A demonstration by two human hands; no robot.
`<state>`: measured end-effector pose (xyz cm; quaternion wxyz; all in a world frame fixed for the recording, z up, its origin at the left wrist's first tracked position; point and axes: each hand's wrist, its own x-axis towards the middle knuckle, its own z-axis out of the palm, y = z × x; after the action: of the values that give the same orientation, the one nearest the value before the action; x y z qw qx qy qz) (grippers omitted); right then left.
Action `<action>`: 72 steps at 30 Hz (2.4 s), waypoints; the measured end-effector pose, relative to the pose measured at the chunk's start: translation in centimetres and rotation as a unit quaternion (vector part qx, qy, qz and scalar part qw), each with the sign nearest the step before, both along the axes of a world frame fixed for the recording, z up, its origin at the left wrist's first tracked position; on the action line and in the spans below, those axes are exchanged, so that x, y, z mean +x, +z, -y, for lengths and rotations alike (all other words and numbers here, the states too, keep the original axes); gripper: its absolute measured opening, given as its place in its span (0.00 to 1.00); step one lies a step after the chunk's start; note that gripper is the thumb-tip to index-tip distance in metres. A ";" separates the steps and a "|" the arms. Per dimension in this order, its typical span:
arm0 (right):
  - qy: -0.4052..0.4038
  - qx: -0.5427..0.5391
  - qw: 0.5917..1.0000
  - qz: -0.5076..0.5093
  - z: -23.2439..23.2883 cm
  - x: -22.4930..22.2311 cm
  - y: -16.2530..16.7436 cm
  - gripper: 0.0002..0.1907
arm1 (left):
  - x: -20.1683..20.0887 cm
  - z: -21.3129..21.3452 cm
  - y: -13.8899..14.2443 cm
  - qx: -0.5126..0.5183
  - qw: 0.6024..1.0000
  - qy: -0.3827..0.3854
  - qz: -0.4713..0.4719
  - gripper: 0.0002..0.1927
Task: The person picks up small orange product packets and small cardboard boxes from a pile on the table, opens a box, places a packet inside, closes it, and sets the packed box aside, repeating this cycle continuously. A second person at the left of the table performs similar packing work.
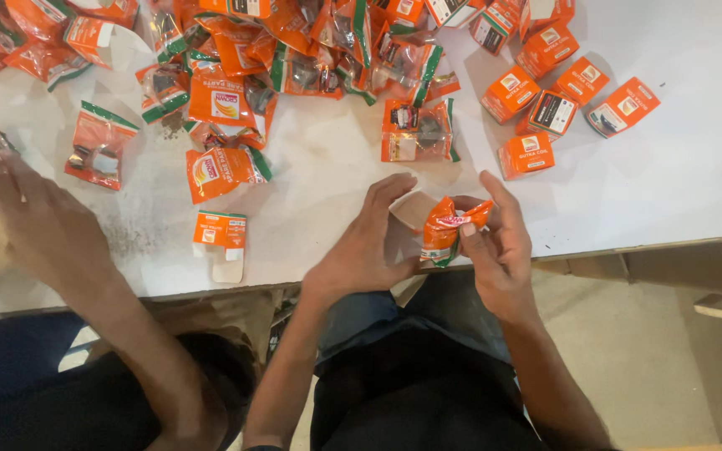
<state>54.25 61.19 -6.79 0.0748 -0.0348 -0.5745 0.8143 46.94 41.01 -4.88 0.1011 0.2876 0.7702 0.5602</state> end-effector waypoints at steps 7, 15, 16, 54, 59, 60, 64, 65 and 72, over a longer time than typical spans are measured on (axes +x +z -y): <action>-0.120 0.156 0.967 -0.160 -0.8 -0.4 -0.2 0.06 | 0.9 -1.9 -3.3 -0.029 0.994 0.091 -0.043 0.43; -0.161 0.468 0.824 -0.275 0.0 -0.5 0.8 0.22 | 0.8 -1.4 -2.8 -0.016 0.999 0.019 -0.043 0.41; -0.163 0.469 0.822 -0.278 -0.3 -0.3 0.7 0.25 | 0.8 -1.5 -2.8 -0.010 0.998 0.022 -0.050 0.40; 0.054 0.678 0.709 -0.186 -1.7 -0.8 4.9 0.15 | 2.0 -1.4 -2.4 0.008 0.998 0.021 -0.054 0.34; 0.094 0.725 0.666 -0.149 -1.6 -1.5 6.2 0.25 | 1.8 -1.1 -2.0 0.002 0.998 0.022 -0.053 0.38; 0.108 0.737 0.654 -0.129 -1.4 -1.6 6.4 0.27 | 1.9 -1.1 -1.9 0.005 0.997 0.027 -0.073 0.40; 0.120 0.749 0.637 -0.136 -0.7 -1.8 6.9 0.32 | 3.1 -1.6 -1.9 0.001 0.988 0.073 -0.133 0.43; 0.135 0.753 0.633 -0.116 -0.4 -1.9 6.9 0.33 | 3.4 -1.7 -2.0 -0.003 0.991 0.089 -0.099 0.43; 0.217 0.679 0.700 -0.049 -1.7 -2.1 5.5 0.36 | 4.0 -3.1 -2.8 0.023 0.988 0.145 -0.050 0.44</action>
<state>52.19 62.86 -1.33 -0.0720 0.1910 -0.9587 0.1982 50.91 44.06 -7.66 -0.0265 0.2022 0.7946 0.5719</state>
